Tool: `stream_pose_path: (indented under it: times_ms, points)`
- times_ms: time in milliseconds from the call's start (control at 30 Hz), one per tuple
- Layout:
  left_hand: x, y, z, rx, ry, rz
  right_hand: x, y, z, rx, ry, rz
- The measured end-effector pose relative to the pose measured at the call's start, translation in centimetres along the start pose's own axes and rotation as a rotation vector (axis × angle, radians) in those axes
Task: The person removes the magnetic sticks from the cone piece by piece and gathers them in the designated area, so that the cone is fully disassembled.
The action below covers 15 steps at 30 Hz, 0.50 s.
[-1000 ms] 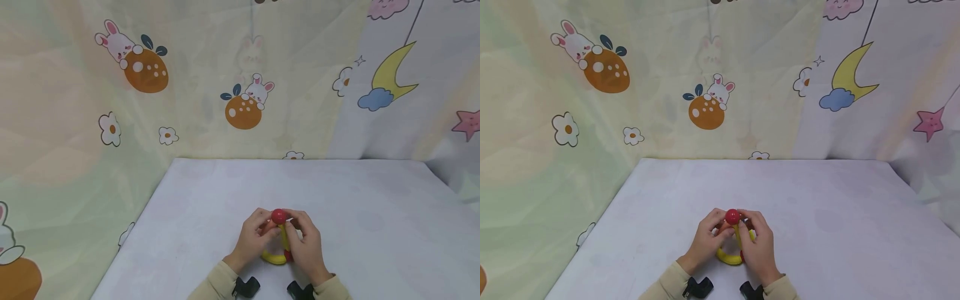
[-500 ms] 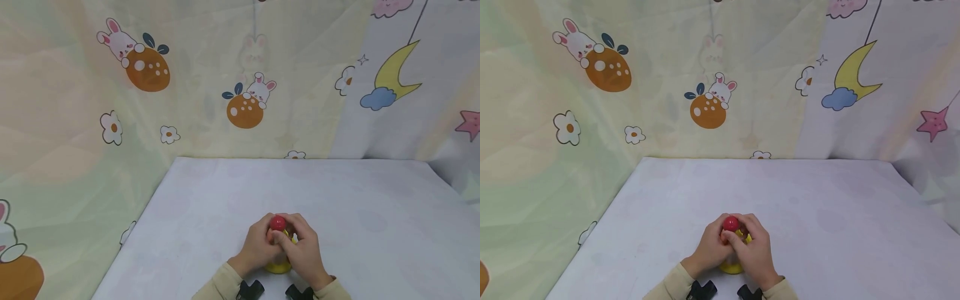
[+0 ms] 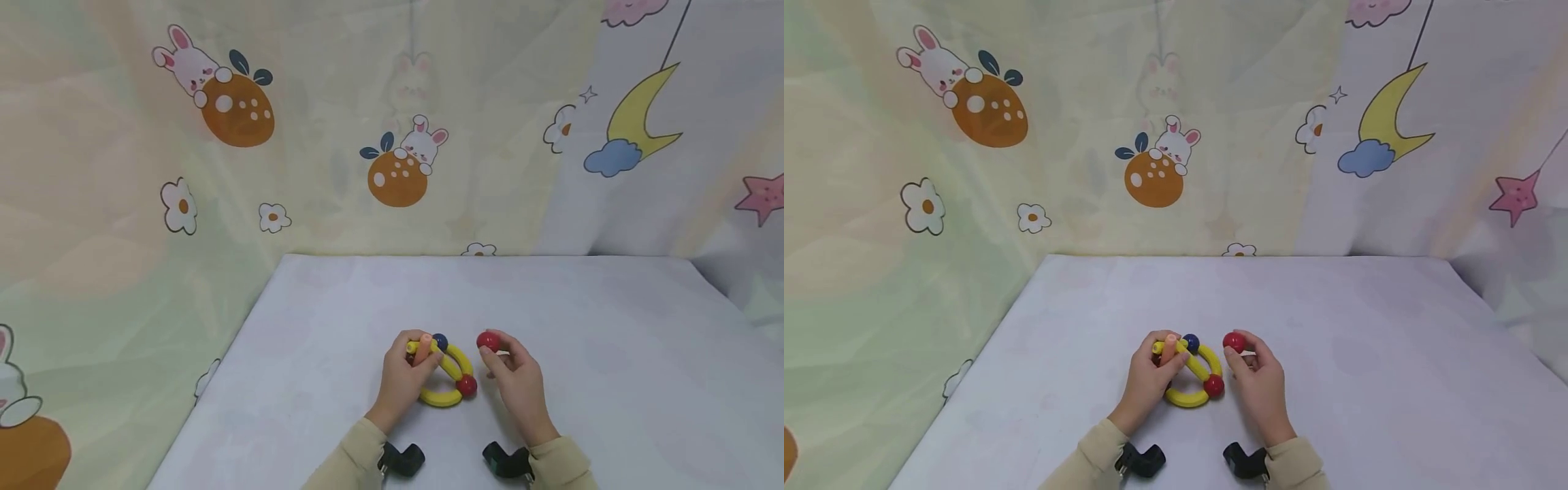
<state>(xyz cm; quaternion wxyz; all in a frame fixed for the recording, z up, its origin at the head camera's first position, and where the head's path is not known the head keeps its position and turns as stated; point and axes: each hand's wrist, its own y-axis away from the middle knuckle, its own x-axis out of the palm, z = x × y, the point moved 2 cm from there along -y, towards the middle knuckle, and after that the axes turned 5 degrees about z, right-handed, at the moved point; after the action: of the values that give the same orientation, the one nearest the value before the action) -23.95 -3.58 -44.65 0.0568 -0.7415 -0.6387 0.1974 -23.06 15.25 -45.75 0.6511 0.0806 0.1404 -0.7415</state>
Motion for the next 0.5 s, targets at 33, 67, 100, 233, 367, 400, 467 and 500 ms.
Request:
stream_pose_path:
  times_ms: [33, 67, 100, 233, 367, 400, 467, 500]
  points:
    - [-0.1, -0.1, 0.2, -0.005, 0.008, -0.011, -0.3, -0.5, -0.3, 0.028, 0.008, 0.002]
    - [-0.2, -0.3, 0.7, 0.0, 0.017, -0.021, -0.6, -1.0, -0.6, 0.054, 0.016, 0.009]
    - [-0.3, -0.4, 1.2, -0.003, 0.02, -0.033, -0.9, -1.5, -0.8, 0.083, 0.029, 0.02]
    - [-0.5, -0.8, 3.3, -0.017, 0.014, -0.102, -2.1, -3.9, -1.8, 0.156, 0.092, 0.081]
    - [-0.6, -1.0, 4.2, -0.051, 0.005, -0.124, -3.2, -6.1, -2.8, 0.155, 0.179, 0.091]
    - [-0.6, -0.9, 4.3, -0.065, 0.003, -0.123, -3.4, -6.6, -3.0, 0.151, 0.2, 0.091]
    - [-0.6, -0.9, 4.5, -0.094, -0.01, -0.119, -3.7, -7.4, -3.4, 0.137, 0.241, 0.09]
    - [-0.6, -0.9, 4.6, -0.111, -0.012, -0.117, -3.7, -7.8, -3.6, 0.129, 0.267, 0.091]
